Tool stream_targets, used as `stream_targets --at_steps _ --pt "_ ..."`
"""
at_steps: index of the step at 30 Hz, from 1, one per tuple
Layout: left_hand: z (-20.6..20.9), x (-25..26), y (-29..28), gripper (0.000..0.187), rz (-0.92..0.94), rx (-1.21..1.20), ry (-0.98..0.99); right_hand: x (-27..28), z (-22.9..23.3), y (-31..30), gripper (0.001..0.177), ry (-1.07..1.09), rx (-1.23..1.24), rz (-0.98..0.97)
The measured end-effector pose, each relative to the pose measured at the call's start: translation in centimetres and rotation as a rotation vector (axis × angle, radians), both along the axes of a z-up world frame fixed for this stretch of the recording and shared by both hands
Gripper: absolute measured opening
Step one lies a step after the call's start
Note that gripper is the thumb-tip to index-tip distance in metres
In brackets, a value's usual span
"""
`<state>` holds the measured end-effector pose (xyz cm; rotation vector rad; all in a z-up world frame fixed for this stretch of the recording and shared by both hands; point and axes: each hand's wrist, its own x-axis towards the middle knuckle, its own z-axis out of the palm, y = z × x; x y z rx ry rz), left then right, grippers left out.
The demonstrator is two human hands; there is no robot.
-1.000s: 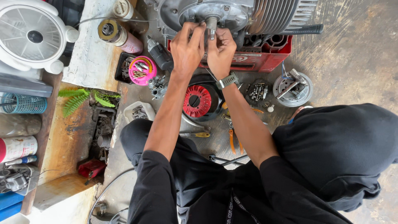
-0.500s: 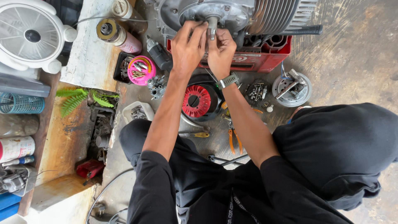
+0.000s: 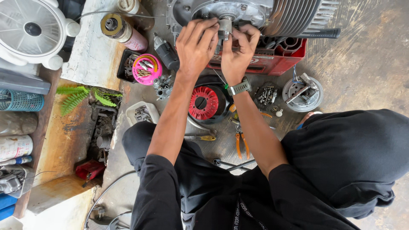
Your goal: The person sits on the floor and uses a socket wrench to tighten a bolt on a small engine. They repeatedly rotate the wrench to secure the fastener on the engine's side casing.
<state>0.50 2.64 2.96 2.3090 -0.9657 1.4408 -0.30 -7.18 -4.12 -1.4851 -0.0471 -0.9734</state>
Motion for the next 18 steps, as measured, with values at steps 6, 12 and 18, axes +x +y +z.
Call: stream_targets --at_steps 6,12,18 --pt "-0.9 0.0 0.1 0.014 -0.018 -0.058 0.096 -0.8 1.4 -0.1 0.011 -0.009 -0.086 -0.021" --pt "-1.7 0.4 -0.2 0.018 -0.067 -0.099 0.14 -0.4 1.3 0.2 0.01 -0.038 -0.091 -0.039" --pt "-1.8 0.3 -0.4 0.012 -0.097 -0.117 0.11 -0.5 1.7 0.5 0.002 -0.038 0.046 0.032"
